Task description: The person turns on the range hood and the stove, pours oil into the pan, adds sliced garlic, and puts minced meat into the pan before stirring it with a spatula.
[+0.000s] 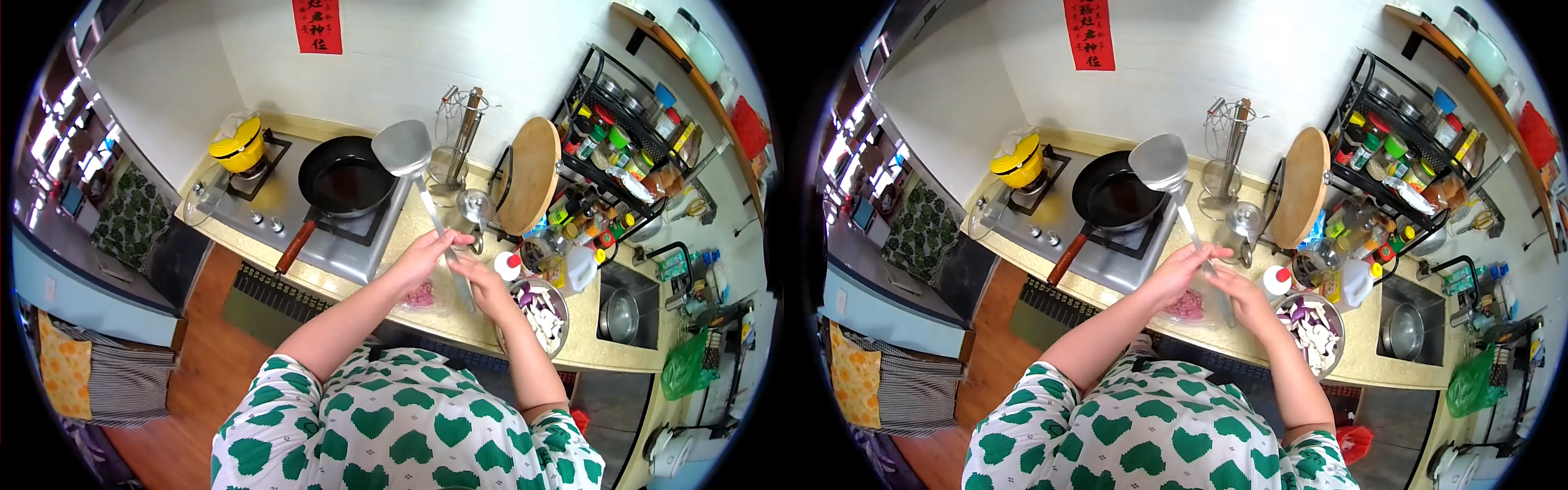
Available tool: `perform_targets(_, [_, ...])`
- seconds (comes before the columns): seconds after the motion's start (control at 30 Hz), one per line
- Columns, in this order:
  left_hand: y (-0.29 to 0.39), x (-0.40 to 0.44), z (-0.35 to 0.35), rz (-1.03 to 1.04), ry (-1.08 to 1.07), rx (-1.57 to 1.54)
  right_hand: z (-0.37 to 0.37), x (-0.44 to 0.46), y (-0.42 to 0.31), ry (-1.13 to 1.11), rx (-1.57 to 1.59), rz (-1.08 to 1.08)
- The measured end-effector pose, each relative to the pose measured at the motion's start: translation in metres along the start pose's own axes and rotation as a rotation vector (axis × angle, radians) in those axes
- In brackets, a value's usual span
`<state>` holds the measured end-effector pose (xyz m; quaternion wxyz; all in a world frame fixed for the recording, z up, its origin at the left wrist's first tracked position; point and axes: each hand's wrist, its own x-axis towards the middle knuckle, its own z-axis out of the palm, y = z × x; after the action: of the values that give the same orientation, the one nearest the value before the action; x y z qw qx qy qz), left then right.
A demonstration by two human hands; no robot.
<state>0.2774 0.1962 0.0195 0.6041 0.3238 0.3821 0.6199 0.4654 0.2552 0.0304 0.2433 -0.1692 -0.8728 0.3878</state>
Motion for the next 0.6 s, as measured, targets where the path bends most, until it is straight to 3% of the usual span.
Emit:
perform_targets(0.03, [-0.004,0.006,-0.001,0.045,-0.027,0.104,0.001,-0.003,0.003,0.023,0.095,0.101])
perform_targets(0.07, [-0.006,0.013,-0.001,-0.061,0.026,0.068,0.001,-0.008,0.004,0.057,0.654,0.340])
perform_targets(0.17, [-0.010,0.026,-0.005,0.024,-0.059,0.128,-0.002,-0.006,0.023,-0.006,0.754,0.366])
perform_targets(0.23, [-0.013,0.031,-0.007,0.054,-0.115,0.177,-0.005,-0.003,0.015,0.048,0.622,0.453])
perform_targets(0.3, [-0.012,0.027,-0.009,0.059,-0.116,0.231,0.000,0.001,0.021,0.023,0.274,0.408])
perform_targets(0.33, [0.000,0.014,-0.007,-0.086,-0.066,0.333,0.004,0.003,0.007,0.147,0.036,0.237])
perform_targets(0.37, [-0.002,0.006,-0.014,-0.094,-0.011,0.352,0.003,0.006,-0.008,0.223,-0.181,0.050])
perform_targets(0.43, [-0.007,-0.011,-0.033,-0.106,0.102,0.393,0.002,0.001,-0.021,0.213,-0.314,0.096])
perform_targets(0.53, [-0.024,-0.043,-0.084,0.140,0.317,0.577,0.014,-0.007,-0.004,0.213,-0.375,0.201])
perform_targets(0.6, [-0.034,-0.071,-0.109,0.191,0.471,0.600,0.022,-0.012,0.020,0.215,-0.244,0.242])
